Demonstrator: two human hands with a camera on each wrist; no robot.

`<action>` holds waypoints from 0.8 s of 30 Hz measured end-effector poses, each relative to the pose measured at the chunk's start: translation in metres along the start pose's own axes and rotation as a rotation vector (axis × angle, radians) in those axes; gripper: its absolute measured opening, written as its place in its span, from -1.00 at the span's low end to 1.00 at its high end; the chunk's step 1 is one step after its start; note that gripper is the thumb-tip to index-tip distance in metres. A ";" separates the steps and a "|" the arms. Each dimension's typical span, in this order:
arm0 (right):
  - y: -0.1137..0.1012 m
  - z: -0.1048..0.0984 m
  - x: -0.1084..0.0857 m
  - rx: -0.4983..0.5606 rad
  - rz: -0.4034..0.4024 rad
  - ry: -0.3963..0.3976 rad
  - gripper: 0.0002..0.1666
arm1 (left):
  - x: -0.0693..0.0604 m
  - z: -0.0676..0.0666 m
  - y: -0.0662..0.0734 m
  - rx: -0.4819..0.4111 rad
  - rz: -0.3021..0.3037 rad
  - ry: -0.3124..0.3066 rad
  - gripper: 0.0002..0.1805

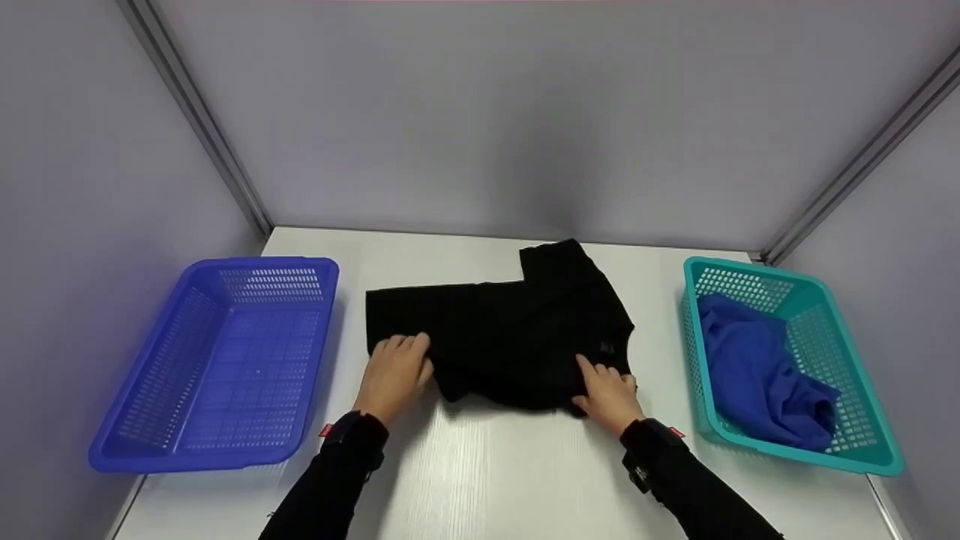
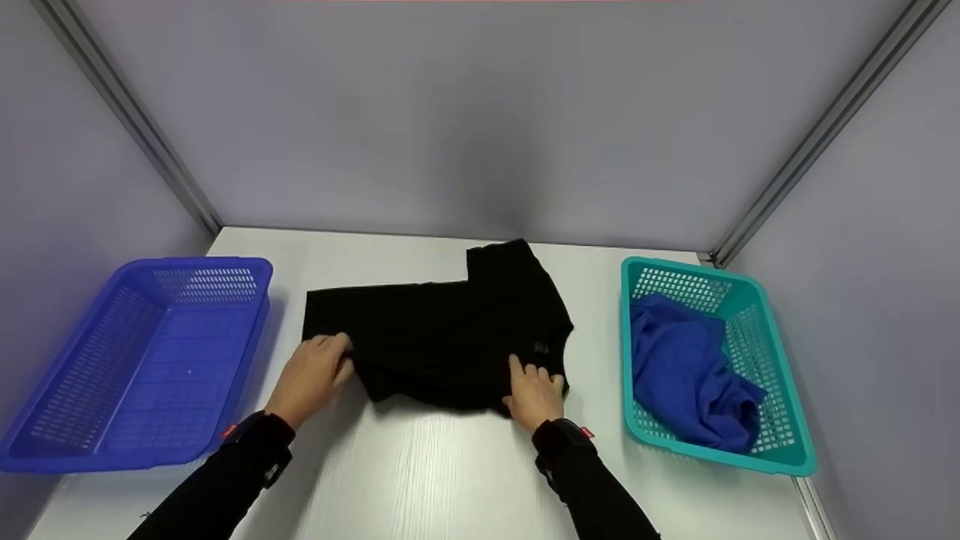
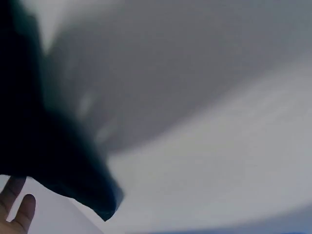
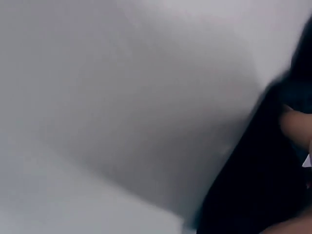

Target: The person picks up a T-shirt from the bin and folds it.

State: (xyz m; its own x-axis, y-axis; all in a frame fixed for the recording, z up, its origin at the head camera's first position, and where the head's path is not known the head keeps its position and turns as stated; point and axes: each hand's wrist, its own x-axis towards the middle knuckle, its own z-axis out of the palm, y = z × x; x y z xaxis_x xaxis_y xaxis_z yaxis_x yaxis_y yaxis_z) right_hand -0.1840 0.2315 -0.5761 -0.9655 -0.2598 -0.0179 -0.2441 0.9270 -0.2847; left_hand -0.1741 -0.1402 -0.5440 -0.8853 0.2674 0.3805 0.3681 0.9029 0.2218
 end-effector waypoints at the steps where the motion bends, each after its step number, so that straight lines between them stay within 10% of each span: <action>1: 0.000 0.000 0.000 0.012 0.027 -0.005 -0.22 | 0.002 -0.003 0.001 -0.034 -0.015 0.039 -0.88; 7: 0.009 -0.003 -0.001 0.073 0.104 0.004 -0.61 | 0.008 -0.015 0.007 -0.265 -0.157 0.094 -0.89; 14: 0.016 -0.010 0.001 0.198 0.005 0.073 -0.68 | 0.004 -0.017 0.005 -0.333 -0.294 -0.090 -0.81; 24: 0.007 -0.017 -0.002 0.437 -0.210 -0.008 -0.86 | -0.026 -0.021 0.001 -0.182 0.006 -0.547 -0.66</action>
State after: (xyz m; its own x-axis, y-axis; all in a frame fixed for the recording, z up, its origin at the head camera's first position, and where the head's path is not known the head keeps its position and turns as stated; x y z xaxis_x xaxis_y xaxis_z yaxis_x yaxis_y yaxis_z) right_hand -0.1857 0.2430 -0.5620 -0.8982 -0.4329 0.0760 -0.3711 0.6544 -0.6588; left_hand -0.1448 -0.1527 -0.5350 -0.8834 0.4510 -0.1269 0.3736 0.8416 0.3902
